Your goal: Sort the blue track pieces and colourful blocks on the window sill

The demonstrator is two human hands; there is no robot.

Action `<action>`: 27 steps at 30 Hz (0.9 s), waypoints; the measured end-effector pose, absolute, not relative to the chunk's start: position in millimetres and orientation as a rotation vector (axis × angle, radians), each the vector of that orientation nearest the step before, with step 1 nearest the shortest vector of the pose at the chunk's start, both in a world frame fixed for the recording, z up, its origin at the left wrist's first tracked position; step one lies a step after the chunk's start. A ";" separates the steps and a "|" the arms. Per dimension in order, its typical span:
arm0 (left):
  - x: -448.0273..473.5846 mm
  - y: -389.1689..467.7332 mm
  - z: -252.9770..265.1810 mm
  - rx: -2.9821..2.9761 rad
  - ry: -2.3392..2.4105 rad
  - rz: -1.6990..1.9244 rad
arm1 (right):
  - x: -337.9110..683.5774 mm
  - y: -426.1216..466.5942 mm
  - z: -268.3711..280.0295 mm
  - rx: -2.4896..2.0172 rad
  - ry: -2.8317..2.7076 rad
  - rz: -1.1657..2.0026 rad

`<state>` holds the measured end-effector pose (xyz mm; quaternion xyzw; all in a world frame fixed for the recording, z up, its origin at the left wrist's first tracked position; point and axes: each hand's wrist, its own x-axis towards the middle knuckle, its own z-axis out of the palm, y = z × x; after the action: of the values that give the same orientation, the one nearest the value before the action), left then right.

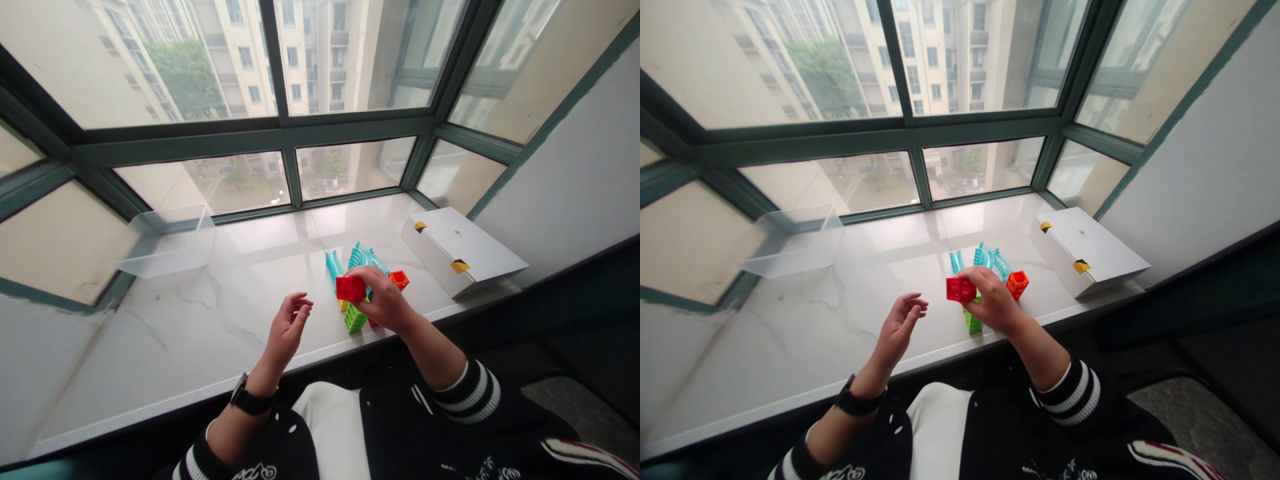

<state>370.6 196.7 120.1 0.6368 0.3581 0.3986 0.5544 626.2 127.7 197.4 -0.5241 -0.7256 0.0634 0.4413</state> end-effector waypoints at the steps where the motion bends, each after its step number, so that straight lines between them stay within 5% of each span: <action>1: 367.1 202.4 106.9 1.569 0.906 0.907 | 635.7 124.8 198.2 -1.329 -1.755 0.164; 10: 335.6 221.1 -13.4 2.365 1.394 0.643 | 695.1 89.9 178.6 -1.611 -1.561 0.144; 27: 329.4 218.4 -19.0 2.521 1.365 0.634 | 712.6 72.3 130.0 -1.712 -1.758 0.395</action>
<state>329.4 218.4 -19.0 0.8540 0.4626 0.2147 0.1027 712.6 72.3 130.0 -0.6519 -0.6697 0.1506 0.3221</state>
